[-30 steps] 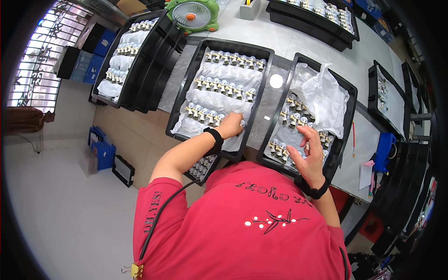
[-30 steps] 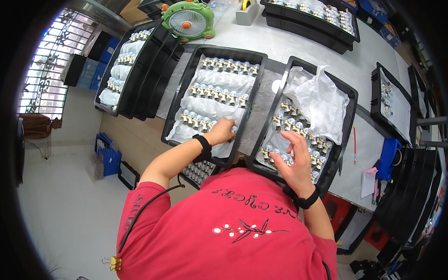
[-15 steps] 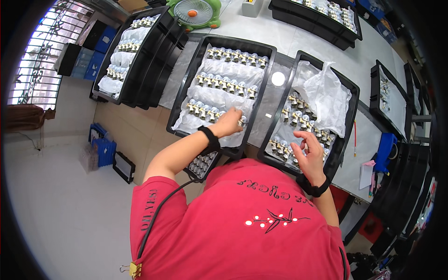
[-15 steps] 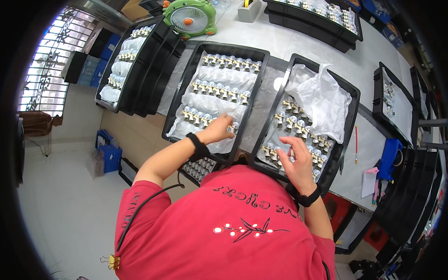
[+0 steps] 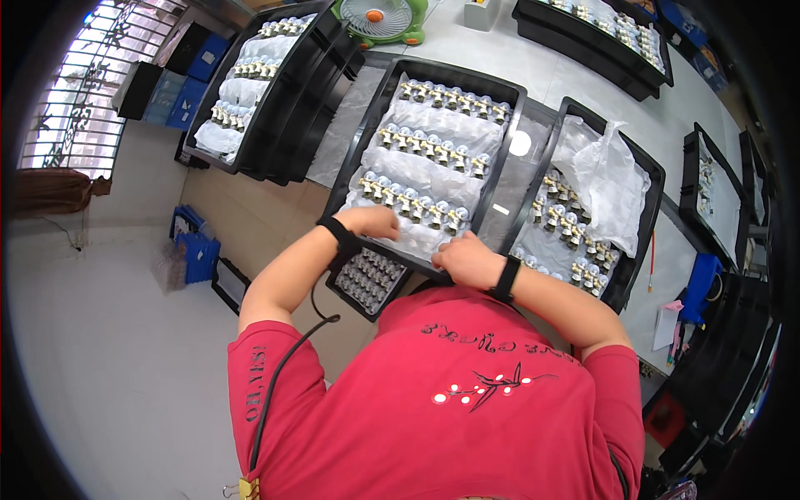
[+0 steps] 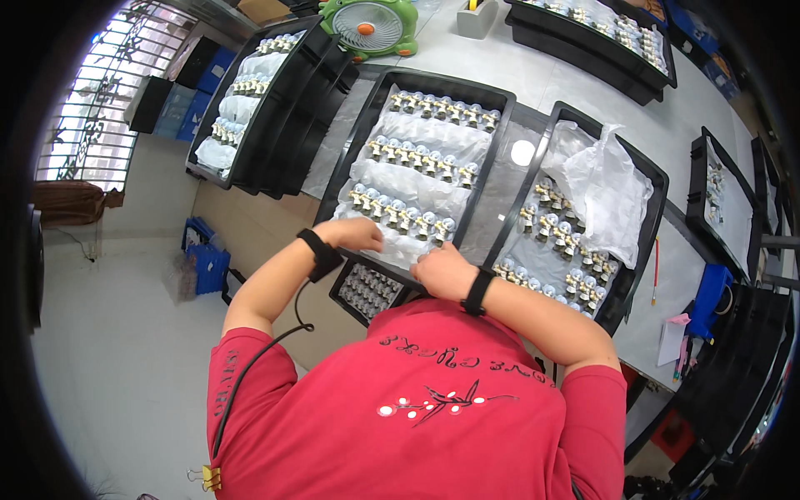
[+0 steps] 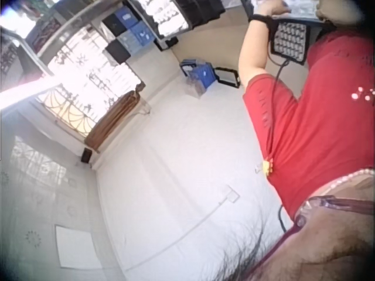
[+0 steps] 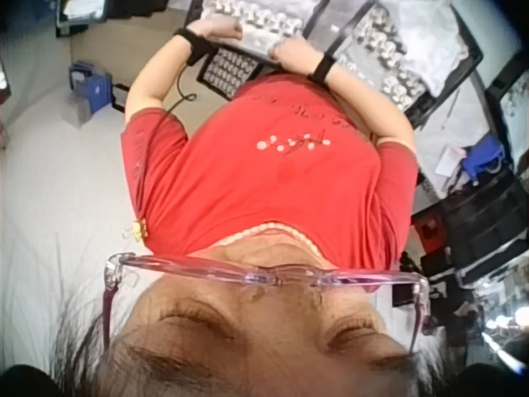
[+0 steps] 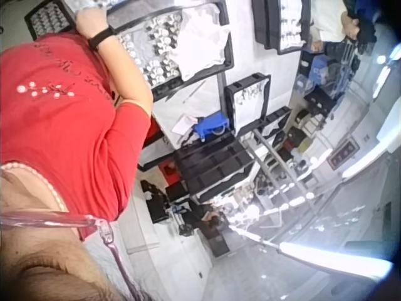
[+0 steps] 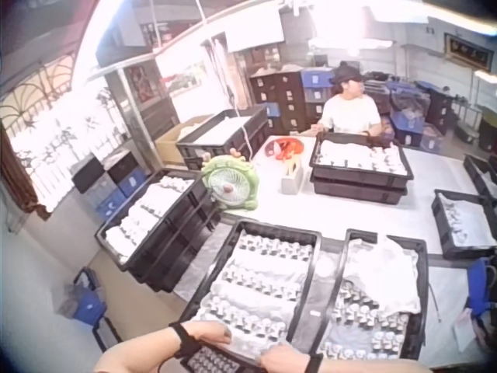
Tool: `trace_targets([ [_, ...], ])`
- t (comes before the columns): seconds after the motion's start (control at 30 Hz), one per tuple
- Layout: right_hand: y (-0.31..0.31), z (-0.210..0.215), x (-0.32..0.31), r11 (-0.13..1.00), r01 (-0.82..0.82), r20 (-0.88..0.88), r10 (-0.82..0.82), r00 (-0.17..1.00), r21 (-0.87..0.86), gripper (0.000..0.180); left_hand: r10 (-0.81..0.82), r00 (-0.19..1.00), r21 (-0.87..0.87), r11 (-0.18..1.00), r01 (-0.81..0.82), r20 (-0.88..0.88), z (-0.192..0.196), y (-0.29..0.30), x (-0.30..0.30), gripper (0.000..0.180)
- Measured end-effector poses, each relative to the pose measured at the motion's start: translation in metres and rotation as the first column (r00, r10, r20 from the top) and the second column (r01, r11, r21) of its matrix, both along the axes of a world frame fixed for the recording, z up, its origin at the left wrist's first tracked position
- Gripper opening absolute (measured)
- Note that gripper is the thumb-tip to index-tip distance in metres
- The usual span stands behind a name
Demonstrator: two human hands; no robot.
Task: The recorder is inspecting and sorting small manufactured parts (likely light-switch or electrical components) from a large bin into black trays.
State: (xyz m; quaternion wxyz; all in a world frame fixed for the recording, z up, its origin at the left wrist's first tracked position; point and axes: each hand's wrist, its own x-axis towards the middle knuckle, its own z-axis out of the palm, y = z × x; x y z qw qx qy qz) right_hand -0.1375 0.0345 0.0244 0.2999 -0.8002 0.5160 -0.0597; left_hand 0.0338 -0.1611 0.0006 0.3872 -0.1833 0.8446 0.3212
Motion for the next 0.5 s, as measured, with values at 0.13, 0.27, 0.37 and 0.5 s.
trace_targets([
  [0.13, -0.024, -0.039, 0.033, 0.960, -0.056, -0.269, 0.133, 0.954, 0.275, 0.020, -0.028, 0.989, -0.244, 0.968, 0.062, 0.143, 0.005, -0.045, 0.053, 0.031],
  [0.27, -0.041, -0.085, 0.035, 0.913, -0.057, -0.291, 0.187, 0.938, 0.403, 0.025, -0.057, 0.998, -0.241, 0.969, 0.063, 0.033, -0.025, -0.052, 0.056, 0.033],
  [0.37, -0.044, -0.104, 0.045, 0.898, -0.001, -0.326, 0.161, 0.932, 0.441, 0.025, -0.106, 0.992, -0.267, 0.956, 0.118, 0.061, -0.058, -0.052, 0.066, 0.036],
  [0.5, -0.021, -0.043, 0.018, 0.988, 0.154, 0.175, -0.157, 0.972, 0.027, 0.021, -0.046, 0.997, -0.236, 0.970, 0.061, 0.070, -0.049, -0.051, 0.070, 0.036],
])
